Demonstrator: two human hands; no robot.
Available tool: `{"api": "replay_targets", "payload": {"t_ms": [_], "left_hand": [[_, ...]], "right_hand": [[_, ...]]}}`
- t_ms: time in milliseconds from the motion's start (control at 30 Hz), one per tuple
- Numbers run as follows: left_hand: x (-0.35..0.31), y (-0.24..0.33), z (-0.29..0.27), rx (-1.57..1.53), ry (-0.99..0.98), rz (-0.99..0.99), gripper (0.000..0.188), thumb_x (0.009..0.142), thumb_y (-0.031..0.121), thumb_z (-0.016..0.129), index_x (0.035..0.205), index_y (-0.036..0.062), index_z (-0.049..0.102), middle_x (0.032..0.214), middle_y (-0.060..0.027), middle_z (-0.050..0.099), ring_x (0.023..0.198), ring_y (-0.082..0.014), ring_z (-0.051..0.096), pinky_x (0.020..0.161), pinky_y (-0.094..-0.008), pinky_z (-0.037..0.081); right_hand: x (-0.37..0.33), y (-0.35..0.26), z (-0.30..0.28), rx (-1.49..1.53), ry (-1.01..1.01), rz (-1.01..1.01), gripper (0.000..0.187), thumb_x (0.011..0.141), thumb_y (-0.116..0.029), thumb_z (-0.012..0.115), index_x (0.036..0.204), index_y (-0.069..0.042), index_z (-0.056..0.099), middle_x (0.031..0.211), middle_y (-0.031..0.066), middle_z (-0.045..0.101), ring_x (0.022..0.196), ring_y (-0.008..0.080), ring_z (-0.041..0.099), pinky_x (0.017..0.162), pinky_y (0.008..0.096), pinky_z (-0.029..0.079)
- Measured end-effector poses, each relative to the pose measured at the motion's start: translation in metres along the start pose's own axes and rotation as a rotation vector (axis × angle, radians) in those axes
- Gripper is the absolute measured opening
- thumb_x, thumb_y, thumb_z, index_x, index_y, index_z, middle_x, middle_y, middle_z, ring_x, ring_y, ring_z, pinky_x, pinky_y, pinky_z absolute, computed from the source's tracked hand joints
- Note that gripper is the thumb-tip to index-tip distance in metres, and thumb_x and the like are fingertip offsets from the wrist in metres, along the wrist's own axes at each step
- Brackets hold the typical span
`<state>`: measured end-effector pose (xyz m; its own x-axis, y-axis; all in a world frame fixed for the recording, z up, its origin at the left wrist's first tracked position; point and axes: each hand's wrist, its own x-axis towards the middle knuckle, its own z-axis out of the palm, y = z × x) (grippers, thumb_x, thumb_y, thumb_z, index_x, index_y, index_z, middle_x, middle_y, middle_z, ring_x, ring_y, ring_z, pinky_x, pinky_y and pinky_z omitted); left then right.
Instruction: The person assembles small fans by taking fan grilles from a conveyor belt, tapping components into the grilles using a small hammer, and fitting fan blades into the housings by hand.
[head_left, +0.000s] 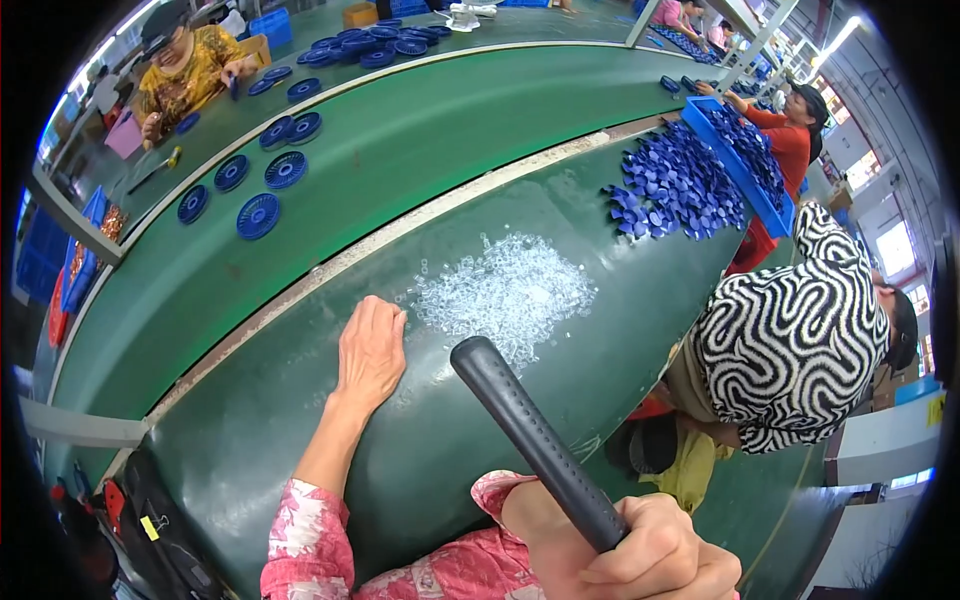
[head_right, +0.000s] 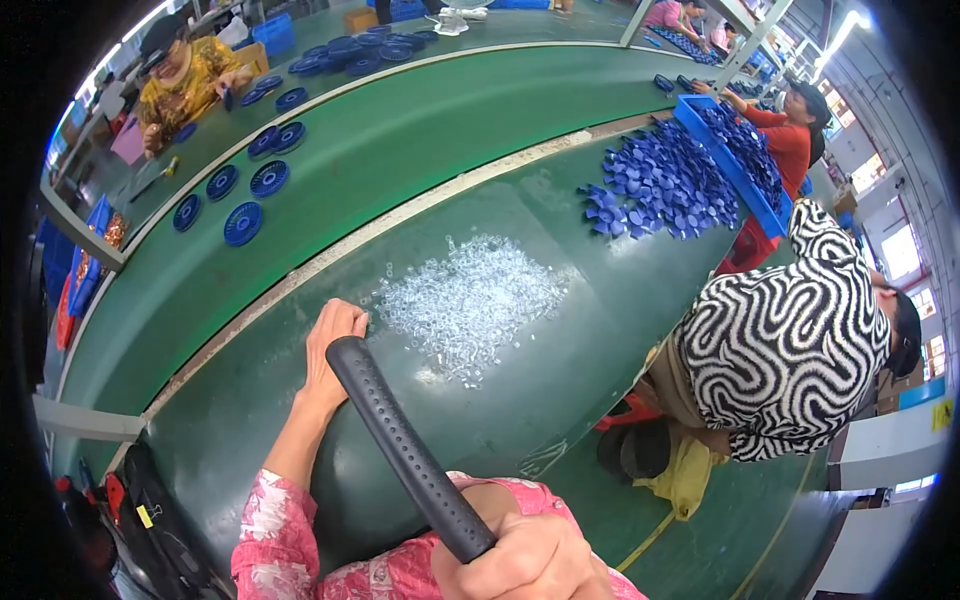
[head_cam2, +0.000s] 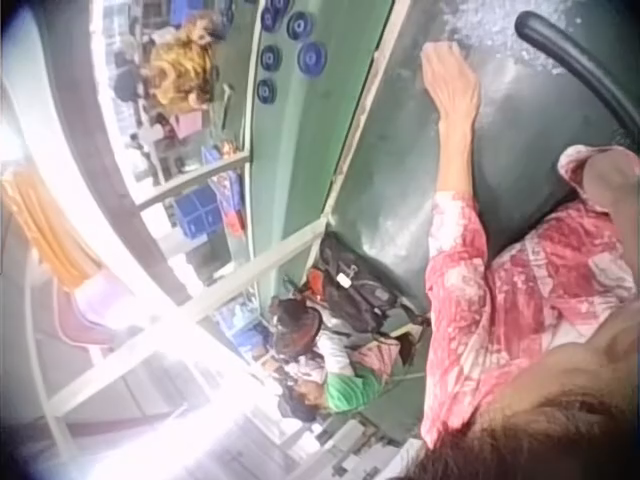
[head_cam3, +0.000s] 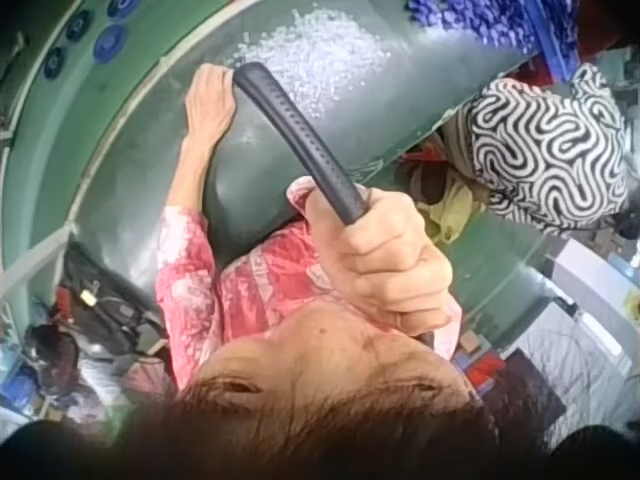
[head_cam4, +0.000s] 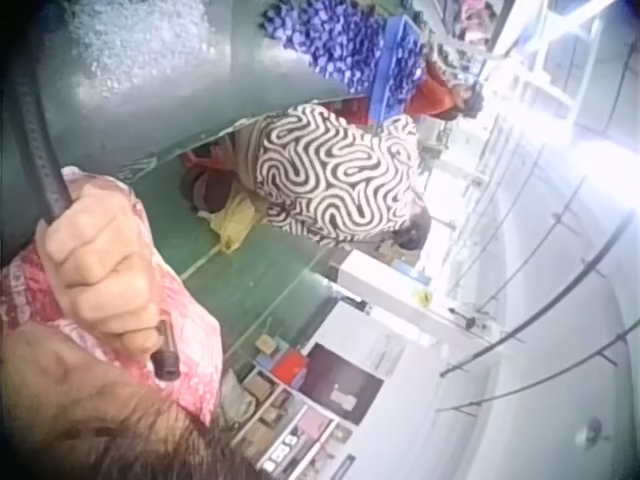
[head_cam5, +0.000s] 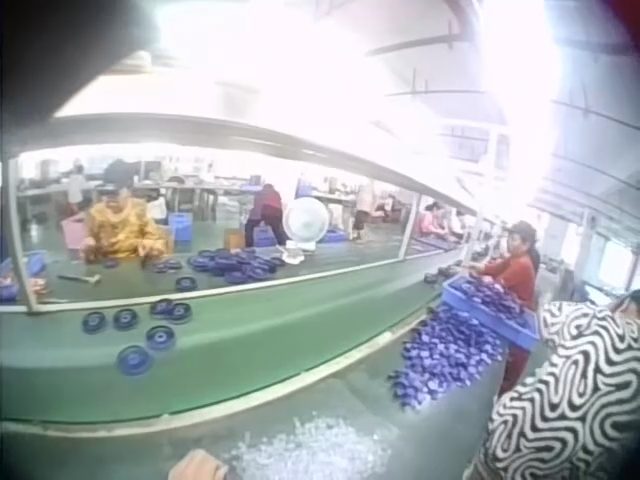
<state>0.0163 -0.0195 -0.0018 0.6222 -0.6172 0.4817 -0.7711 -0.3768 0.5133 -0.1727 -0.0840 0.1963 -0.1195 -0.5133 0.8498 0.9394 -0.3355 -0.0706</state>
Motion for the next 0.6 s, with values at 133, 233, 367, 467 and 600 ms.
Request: {"api": "replay_targets", "payload": {"t_ms": [133,233,367,467,600], "left_hand": [[-0.001,0.003,-0.001,-0.016,0.008,0.005,0.01,0.088,0.004,0.061,0.091,0.0014,0.052,0.088,-0.0149,0.052,0.083,-0.0351,0.055,0.072,-0.0443,0.046],[0.0,0.008,-0.003,-0.034,0.008,0.024,0.01,0.086,0.002,0.061,0.091,0.0018,0.052,0.088,-0.0145,0.052,0.083,-0.0346,0.055,0.072,-0.0442,0.047],[-0.002,0.004,-0.004,-0.02,0.046,0.04,0.01,0.085,0.0,0.061,0.093,0.0014,0.055,0.091,-0.0146,0.055,0.086,-0.0344,0.057,0.074,-0.0432,0.049],[-0.002,0.004,-0.001,-0.037,0.05,0.047,0.011,0.085,-0.003,0.059,0.095,0.0011,0.057,0.093,-0.0144,0.056,0.087,-0.0342,0.058,0.075,-0.043,0.049],[-0.002,0.006,-0.002,-0.024,0.061,0.091,0.014,0.083,-0.006,0.058,0.095,0.0005,0.057,0.094,-0.0146,0.056,0.089,-0.0341,0.058,0.076,-0.0428,0.049]], "right_hand": [[0.0,0.0,0.002,0.004,0.018,-0.008,0.039,0.105,-0.029,0.037,0.072,-0.01,0.045,0.066,-0.0001,0.044,0.046,0.0099,0.039,0.048,0.0248,0.039],[0.001,0.0,0.002,0.006,0.053,-0.023,0.041,0.106,-0.031,0.035,0.07,-0.011,0.043,0.065,-0.0004,0.044,0.045,0.0103,0.038,0.048,0.0251,0.039],[0.0,-0.008,-0.001,0.01,0.013,0.115,0.041,0.105,-0.031,0.037,0.069,-0.011,0.041,0.065,-0.0006,0.044,0.043,0.0109,0.037,0.049,0.0258,0.04],[0.001,-0.009,0.0,-0.021,0.011,0.132,0.04,0.103,-0.029,0.041,0.068,-0.012,0.04,0.064,-0.0009,0.044,0.043,0.0106,0.037,0.05,0.026,0.041],[0.001,-0.016,-0.002,-0.03,-0.014,0.196,0.038,0.101,-0.028,0.044,0.067,-0.012,0.037,0.063,-0.0011,0.044,0.042,0.0105,0.037,0.05,0.026,0.042]]}}
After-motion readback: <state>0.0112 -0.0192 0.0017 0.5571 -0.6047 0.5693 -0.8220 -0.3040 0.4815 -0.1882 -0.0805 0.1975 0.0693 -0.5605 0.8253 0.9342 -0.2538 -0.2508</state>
